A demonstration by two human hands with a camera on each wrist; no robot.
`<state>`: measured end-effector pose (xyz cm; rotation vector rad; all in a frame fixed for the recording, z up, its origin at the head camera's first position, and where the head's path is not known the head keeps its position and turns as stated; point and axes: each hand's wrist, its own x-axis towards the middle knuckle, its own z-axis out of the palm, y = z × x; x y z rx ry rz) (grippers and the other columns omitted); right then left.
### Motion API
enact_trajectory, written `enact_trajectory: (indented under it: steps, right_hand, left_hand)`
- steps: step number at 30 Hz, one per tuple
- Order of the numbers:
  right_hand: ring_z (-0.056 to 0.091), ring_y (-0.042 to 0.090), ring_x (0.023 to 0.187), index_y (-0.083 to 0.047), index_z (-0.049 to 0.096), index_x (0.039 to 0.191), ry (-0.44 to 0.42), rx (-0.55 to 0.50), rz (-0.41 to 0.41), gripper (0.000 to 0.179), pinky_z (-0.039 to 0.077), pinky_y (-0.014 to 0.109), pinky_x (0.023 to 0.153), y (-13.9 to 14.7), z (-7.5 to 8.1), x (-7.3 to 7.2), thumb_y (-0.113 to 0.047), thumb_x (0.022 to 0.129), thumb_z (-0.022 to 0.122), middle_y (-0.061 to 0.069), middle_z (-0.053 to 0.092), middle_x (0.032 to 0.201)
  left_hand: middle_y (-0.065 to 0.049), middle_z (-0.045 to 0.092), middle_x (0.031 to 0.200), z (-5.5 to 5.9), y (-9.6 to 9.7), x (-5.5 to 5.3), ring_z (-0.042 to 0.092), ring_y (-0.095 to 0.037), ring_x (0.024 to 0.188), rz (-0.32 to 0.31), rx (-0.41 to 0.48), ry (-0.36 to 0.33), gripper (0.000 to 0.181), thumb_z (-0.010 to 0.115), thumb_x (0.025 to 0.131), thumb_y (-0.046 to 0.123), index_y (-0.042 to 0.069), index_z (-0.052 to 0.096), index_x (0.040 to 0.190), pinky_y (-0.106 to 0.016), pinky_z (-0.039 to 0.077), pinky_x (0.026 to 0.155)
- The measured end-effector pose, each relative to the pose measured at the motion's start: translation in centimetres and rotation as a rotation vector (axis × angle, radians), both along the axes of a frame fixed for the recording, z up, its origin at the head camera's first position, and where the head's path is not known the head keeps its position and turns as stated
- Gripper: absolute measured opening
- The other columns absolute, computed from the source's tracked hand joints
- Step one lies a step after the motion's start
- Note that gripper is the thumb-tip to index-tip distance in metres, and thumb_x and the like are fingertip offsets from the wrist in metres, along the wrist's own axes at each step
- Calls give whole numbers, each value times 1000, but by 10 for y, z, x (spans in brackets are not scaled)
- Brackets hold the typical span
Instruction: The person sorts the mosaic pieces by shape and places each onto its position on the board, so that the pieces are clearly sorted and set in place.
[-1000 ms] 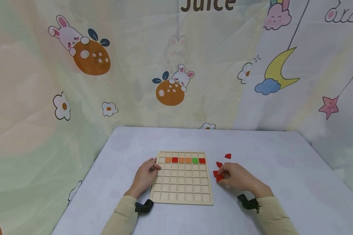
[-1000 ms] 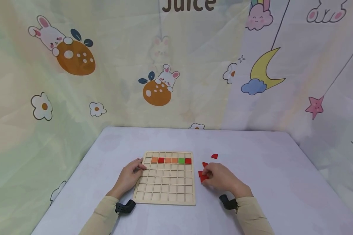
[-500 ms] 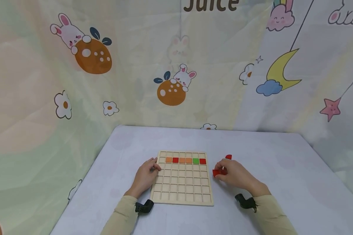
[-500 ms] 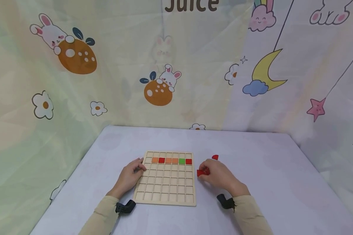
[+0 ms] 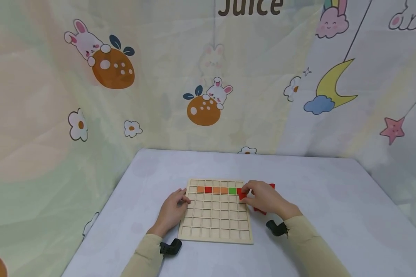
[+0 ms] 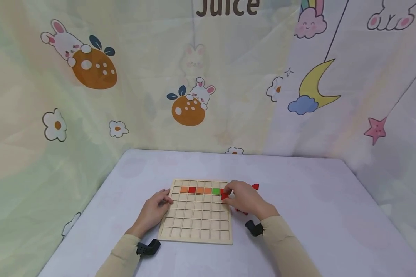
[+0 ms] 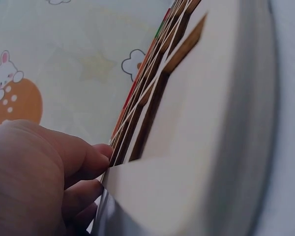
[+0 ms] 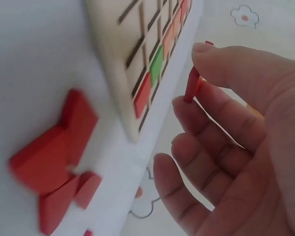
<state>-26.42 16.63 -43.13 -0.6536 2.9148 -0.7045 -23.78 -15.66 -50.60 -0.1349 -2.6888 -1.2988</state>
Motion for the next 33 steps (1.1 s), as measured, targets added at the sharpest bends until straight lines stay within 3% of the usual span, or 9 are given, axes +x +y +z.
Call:
enact_trajectory:
  steps: [7, 15, 22, 33]
  right_hand:
    - [56, 15, 82, -18, 70, 99, 28, -18, 38, 20, 50, 27, 71, -22, -4, -20, -23, 82, 79, -9, 62, 89]
    - [54, 12, 79, -17, 71, 103, -13, -61, 2, 19, 50, 29, 73, -40, -15, -40, -24, 86, 76, -9, 63, 92]
    - [55, 14, 83, -13, 71, 106, 3, -49, -26, 24, 52, 33, 78, -54, -19, -48, -24, 85, 76, -5, 65, 94]
    - [58, 13, 82, -11, 72, 102, 71, -30, 25, 21, 52, 32, 78, -73, -23, -55, -25, 86, 75, -3, 66, 91]
  left_hand:
    - [-12, 52, 143, -3, 0, 2, 38, -32, 140, -26, -23, 51, 16, 65, 88, 7, 21, 64, 79, -49, 25, 117]
    - [-13, 52, 143, -3, 0, 2, 38, -32, 140, -26, -36, 51, 15, 68, 88, 13, 20, 62, 76, -49, 25, 117]
    - [-14, 53, 142, -3, -1, 2, 39, -33, 139, -33, -18, 69, 14, 67, 89, 13, 21, 64, 78, -52, 26, 116]
    - [-13, 52, 143, -2, -2, 3, 38, -32, 140, -32, 1, 54, 13, 65, 89, 10, 21, 68, 83, -55, 27, 114]
